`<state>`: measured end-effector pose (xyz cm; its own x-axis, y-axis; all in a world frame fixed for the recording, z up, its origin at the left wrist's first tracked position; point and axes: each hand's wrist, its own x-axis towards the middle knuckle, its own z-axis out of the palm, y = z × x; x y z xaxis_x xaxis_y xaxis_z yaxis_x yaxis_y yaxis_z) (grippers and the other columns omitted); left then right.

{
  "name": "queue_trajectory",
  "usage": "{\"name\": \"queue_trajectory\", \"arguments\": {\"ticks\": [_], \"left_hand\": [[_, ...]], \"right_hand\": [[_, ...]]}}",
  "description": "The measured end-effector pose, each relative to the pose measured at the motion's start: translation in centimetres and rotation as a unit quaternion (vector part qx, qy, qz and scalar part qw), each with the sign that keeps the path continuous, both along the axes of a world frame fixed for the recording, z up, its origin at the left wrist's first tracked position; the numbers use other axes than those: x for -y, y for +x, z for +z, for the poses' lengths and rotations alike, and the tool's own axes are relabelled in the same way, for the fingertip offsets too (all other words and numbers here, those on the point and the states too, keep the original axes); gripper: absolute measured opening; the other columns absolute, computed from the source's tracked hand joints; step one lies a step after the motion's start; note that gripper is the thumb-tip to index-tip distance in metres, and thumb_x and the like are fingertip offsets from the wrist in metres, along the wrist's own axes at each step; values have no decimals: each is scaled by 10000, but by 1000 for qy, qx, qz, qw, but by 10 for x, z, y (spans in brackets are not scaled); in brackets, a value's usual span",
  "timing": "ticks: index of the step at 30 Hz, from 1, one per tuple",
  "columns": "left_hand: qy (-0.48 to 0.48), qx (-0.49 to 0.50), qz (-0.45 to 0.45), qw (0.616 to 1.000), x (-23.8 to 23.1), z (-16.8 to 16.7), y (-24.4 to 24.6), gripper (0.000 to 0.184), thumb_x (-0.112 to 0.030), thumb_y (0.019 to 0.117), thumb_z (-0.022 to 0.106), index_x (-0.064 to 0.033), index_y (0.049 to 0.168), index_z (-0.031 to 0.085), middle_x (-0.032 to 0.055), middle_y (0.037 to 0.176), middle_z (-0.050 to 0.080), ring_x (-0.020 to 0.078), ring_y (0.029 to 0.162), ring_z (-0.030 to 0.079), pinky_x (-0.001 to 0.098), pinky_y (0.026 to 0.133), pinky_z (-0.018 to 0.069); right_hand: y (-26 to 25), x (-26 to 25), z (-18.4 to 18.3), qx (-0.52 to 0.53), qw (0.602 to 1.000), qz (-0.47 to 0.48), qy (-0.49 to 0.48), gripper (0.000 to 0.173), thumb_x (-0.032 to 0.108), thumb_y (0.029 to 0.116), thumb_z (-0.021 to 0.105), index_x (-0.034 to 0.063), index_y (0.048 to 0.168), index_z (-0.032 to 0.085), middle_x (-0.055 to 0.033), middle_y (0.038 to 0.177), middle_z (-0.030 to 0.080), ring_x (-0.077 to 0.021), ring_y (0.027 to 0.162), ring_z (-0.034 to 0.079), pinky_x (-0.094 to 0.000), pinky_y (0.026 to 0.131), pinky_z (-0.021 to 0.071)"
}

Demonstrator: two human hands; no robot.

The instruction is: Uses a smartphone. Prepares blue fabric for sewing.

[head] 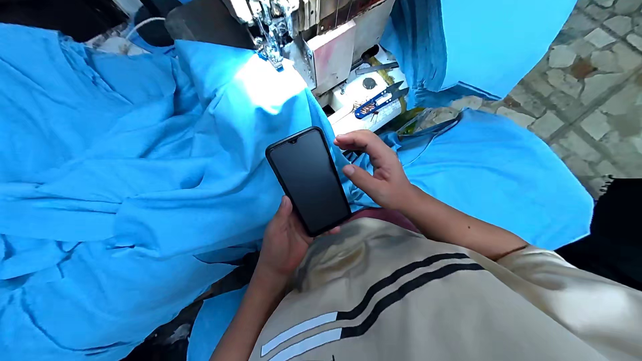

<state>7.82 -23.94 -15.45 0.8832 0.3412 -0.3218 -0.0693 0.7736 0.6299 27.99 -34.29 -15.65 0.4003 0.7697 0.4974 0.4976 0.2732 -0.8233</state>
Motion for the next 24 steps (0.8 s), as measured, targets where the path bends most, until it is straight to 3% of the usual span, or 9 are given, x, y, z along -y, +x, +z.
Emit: {"name": "queue_trajectory", "arguments": {"ticks": [5, 8, 15, 19, 24], "left_hand": [[-16, 7, -8, 1000, 1, -3, 1, 462, -549, 993, 559, -219, 1308, 628, 98, 1241, 713, 299, 1111, 715, 507, 889, 616], [-22, 3, -5, 1000, 3, -5, 1, 450, -533, 1012, 534, -211, 1315, 617, 101, 1246, 709, 307, 1108, 715, 518, 890, 614], [-25, -6, -18, 1000, 6, -9, 1, 433, -522, 1036, 485, -217, 1312, 618, 90, 1246, 709, 298, 1118, 710, 516, 894, 610], [-19, 1, -35, 999, 9, -12, 1, 433, -521, 1044, 467, -219, 1311, 625, 87, 1249, 710, 283, 1120, 710, 500, 899, 612], [-30, -10, -39, 999, 13, -12, 2, 431, -498, 1068, 410, -211, 1327, 602, 93, 1266, 701, 296, 1136, 702, 512, 902, 609]], "right_hand": [[1, -2, 8, -19, 999, 16, -47, 530, 171, 977, 545, -95, 1430, 471, -194, 1312, 618, -155, 1180, 612, -287, 1015, 500], [2, -4, 9, -37, 996, 38, -69, 593, 196, 984, 536, -90, 1488, 413, -171, 1272, 636, -150, 1157, 614, -294, 1018, 494], [-1, 2, 6, -70, 994, 49, -72, 507, 144, 993, 500, -98, 1438, 475, -125, 1149, 683, -100, 1075, 635, -277, 990, 508], [-1, 5, 5, -86, 993, 43, -74, 505, 147, 1006, 499, -102, 1444, 464, -99, 1117, 674, -46, 1003, 627, -224, 929, 523], [0, 8, 4, -92, 992, 39, -77, 483, 142, 1008, 492, -107, 1422, 479, -88, 1092, 678, -42, 981, 631, -223, 911, 528]]}}
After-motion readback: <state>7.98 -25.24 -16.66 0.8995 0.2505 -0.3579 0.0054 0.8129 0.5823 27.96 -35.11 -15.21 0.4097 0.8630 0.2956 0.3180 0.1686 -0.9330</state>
